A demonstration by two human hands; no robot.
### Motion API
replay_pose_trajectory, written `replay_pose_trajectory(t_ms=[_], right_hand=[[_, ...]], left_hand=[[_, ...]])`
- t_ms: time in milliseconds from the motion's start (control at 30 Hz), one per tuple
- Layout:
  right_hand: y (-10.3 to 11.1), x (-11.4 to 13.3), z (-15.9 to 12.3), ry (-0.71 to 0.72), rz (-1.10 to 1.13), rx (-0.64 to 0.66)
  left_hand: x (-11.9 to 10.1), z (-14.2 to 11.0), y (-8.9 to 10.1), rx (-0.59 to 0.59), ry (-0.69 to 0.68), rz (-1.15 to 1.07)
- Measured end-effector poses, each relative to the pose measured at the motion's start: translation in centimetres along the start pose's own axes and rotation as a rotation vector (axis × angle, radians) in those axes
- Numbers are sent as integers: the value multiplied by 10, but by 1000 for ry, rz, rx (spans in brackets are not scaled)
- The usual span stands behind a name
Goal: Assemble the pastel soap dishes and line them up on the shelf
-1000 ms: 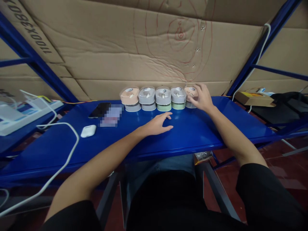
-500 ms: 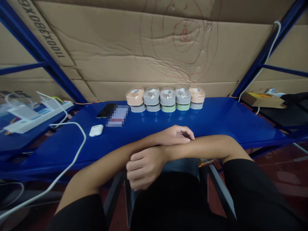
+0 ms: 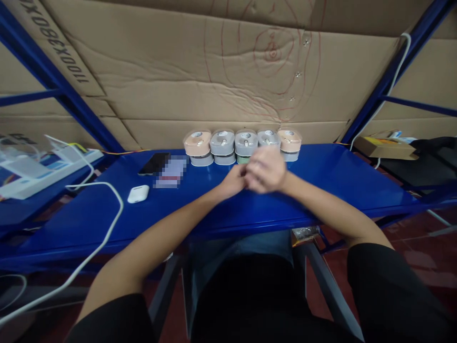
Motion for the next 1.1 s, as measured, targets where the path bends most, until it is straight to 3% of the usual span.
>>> replay_pose_trajectory(t_ms=[100, 167, 300, 433, 567, 800, 967, 1100], right_hand=[[55, -75, -42, -371, -249, 31], [78, -113, -74, -581, -332, 156], [77, -147, -121, -680, -261, 383], [58, -149, -129, -702, -288, 414], [62, -145, -125, -724, -332, 382], [81, -148, -130, -858, -466, 118], [90, -137, -112, -765, -484, -158], [81, -101, -87, -637, -227, -191]], left_hand=[[11, 9, 7, -142, -20, 45], [14, 10, 9, -220, -61, 175], [16, 5, 7, -236, -207, 497], [16, 1, 6, -210, -300, 652], [16, 2, 7, -210, -319, 681], [17, 3, 9, -233, -334, 639], [20, 8, 8, -223, -236, 296], [24, 16, 17, -230, -159, -102]])
Point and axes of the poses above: each hand's wrist, its own z-axis towards the middle knuckle, its own y-axis out of the back of the hand, x = y × z, the point moved 1 cm from there along z, towards the middle knuckle, and after that the axes turned 15 degrees about y, right-handed, at the moved point
